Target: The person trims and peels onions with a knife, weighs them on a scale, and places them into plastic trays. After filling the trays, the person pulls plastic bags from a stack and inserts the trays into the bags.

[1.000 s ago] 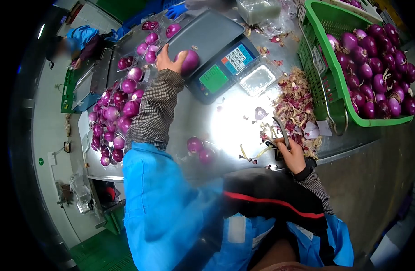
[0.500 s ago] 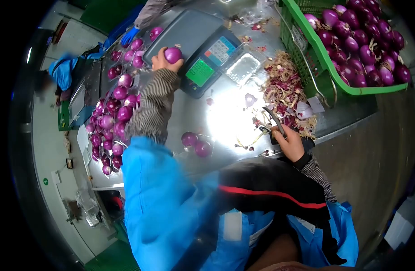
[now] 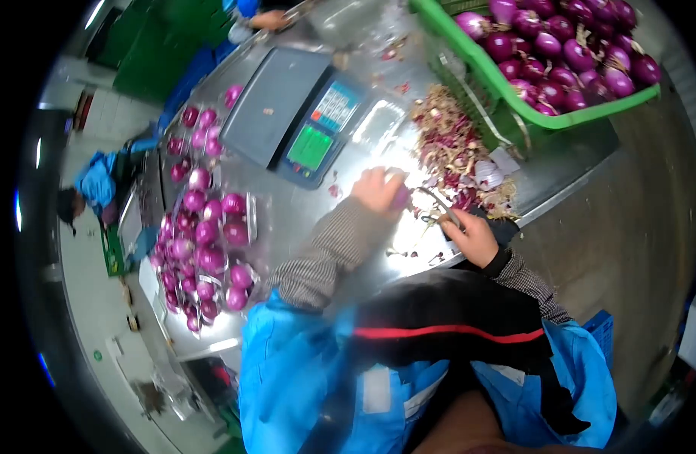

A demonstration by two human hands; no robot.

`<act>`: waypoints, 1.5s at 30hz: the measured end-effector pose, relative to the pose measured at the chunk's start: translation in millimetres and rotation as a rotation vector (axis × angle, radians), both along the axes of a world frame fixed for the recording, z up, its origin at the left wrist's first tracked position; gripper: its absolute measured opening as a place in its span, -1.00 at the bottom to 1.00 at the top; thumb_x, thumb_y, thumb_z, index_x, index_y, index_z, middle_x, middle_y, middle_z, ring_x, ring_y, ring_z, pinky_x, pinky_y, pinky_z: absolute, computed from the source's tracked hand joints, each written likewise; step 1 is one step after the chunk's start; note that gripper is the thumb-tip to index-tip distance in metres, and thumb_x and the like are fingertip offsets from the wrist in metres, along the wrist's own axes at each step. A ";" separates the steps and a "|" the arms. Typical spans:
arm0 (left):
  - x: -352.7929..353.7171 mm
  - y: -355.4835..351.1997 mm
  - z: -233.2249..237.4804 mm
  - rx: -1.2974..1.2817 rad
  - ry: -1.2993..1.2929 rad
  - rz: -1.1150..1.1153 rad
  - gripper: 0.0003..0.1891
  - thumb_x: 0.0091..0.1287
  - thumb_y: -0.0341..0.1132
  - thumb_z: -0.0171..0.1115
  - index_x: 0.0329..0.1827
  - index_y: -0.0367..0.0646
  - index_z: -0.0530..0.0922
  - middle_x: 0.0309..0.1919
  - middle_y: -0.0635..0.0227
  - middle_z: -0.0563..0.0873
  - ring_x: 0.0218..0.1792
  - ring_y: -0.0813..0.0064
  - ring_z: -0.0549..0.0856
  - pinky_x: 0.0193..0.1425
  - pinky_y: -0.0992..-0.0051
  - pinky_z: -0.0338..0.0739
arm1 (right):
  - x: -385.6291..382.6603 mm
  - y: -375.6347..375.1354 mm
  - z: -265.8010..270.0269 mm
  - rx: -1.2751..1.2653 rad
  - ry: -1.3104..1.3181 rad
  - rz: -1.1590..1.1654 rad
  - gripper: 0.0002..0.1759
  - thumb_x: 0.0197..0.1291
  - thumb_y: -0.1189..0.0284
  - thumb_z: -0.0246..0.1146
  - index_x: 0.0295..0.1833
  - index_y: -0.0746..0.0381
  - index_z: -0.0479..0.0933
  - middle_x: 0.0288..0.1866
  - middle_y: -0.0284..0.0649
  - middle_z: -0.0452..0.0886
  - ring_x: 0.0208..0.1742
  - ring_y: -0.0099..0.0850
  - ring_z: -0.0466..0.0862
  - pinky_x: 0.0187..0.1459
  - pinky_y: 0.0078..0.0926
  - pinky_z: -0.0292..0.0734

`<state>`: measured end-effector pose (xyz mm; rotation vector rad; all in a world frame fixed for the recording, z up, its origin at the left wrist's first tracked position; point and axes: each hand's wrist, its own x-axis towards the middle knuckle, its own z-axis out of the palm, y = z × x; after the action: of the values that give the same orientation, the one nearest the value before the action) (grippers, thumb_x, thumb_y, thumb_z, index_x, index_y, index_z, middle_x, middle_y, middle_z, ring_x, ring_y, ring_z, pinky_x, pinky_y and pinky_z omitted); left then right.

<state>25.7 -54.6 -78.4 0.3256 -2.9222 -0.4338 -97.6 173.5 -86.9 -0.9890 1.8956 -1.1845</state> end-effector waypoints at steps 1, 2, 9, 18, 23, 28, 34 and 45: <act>7.9 -4.8 -10.8 -0.024 -0.135 0.006 -0.33 0.00 -0.20 0.47 0.25 0.05 0.47 0.04 -0.01 0.50 0.07 -0.07 0.55 0.09 0.05 0.57 | -1.5 4.7 -5.0 -0.027 0.023 -0.027 -0.71 0.37 0.34 0.22 0.06 0.31 0.58 -0.26 -0.02 0.67 -0.23 -0.20 0.70 -0.17 -0.35 0.55; 18.9 -13.5 -22.2 -0.054 -0.268 0.013 -0.18 -0.11 -0.16 0.54 0.33 0.10 0.43 0.13 -0.01 0.49 0.13 -0.09 0.54 0.15 0.05 0.58 | -2.9 8.6 -11.9 -0.054 0.047 -0.053 -0.75 0.37 0.37 0.22 0.01 0.32 0.59 -0.33 -0.10 0.66 -0.30 -0.34 0.68 -0.21 -0.41 0.54; 60.9 -42.0 -22.5 0.015 -0.554 -0.037 -0.07 -0.06 0.02 0.57 0.44 0.07 0.36 0.17 -0.06 0.53 0.14 -0.14 0.60 0.23 0.05 0.56 | -19.1 11.6 -23.1 -0.008 -0.013 -0.047 -0.71 0.36 0.23 0.23 -0.04 0.23 0.62 -0.25 0.05 0.67 -0.17 0.04 0.67 -0.16 -0.10 0.54; -140.1 -87.1 155.2 0.022 0.202 -0.104 -0.66 0.22 -0.41 0.39 0.08 -0.18 0.64 -0.09 0.16 0.75 -0.14 0.27 0.75 -0.06 0.37 0.65 | -59.6 9.5 -38.1 -0.051 0.003 -0.028 -0.69 0.36 0.17 0.22 -0.14 0.24 0.56 -0.34 0.03 0.65 -0.28 0.07 0.66 -0.24 -0.03 0.52; -309.4 -111.5 177.0 -0.110 0.124 -0.353 -0.54 0.20 -0.33 0.44 0.19 -0.11 0.59 0.02 0.17 0.70 0.05 0.16 0.68 0.13 0.30 0.60 | -83.9 18.8 -44.4 -0.048 -0.015 -0.026 -0.71 0.36 0.21 0.21 -0.10 0.23 0.57 -0.28 0.02 0.67 -0.21 0.02 0.69 -0.18 -0.08 0.56; -433.1 -119.3 128.9 -0.491 -0.523 -0.196 -0.30 0.13 -0.08 0.49 0.37 0.02 0.49 0.20 0.06 0.58 0.22 0.02 0.59 0.34 0.16 0.50 | -104.1 31.3 -43.1 -0.065 -0.026 -0.079 -0.71 0.36 0.23 0.21 -0.08 0.24 0.60 -0.22 0.00 0.70 -0.18 0.00 0.71 -0.14 -0.12 0.59; -470.1 -89.7 100.8 -0.771 -0.900 -0.037 -0.22 -0.02 -0.01 0.55 0.32 -0.02 0.51 0.19 0.04 0.58 0.24 0.02 0.58 0.33 0.15 0.52 | -118.3 46.9 -52.0 -0.087 -0.050 -0.211 -0.73 0.32 0.31 0.27 -0.07 0.31 0.58 -0.25 0.03 0.67 -0.21 0.04 0.69 -0.19 -0.13 0.58; -452.3 -111.0 109.8 -0.459 -0.439 0.053 -0.06 -0.31 0.06 0.68 0.22 -0.15 0.52 0.16 -0.08 0.59 0.15 0.05 0.66 0.21 0.15 0.61 | -111.9 58.1 -36.4 -0.045 0.021 -0.147 -0.75 0.31 0.32 0.28 -0.03 0.26 0.59 -0.21 -0.01 0.70 -0.18 -0.01 0.70 -0.14 -0.17 0.60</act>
<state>-426.6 -165.6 31.4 0.4766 -3.2928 0.3659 -209.5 231.6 -123.3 -0.9012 1.9939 -1.3111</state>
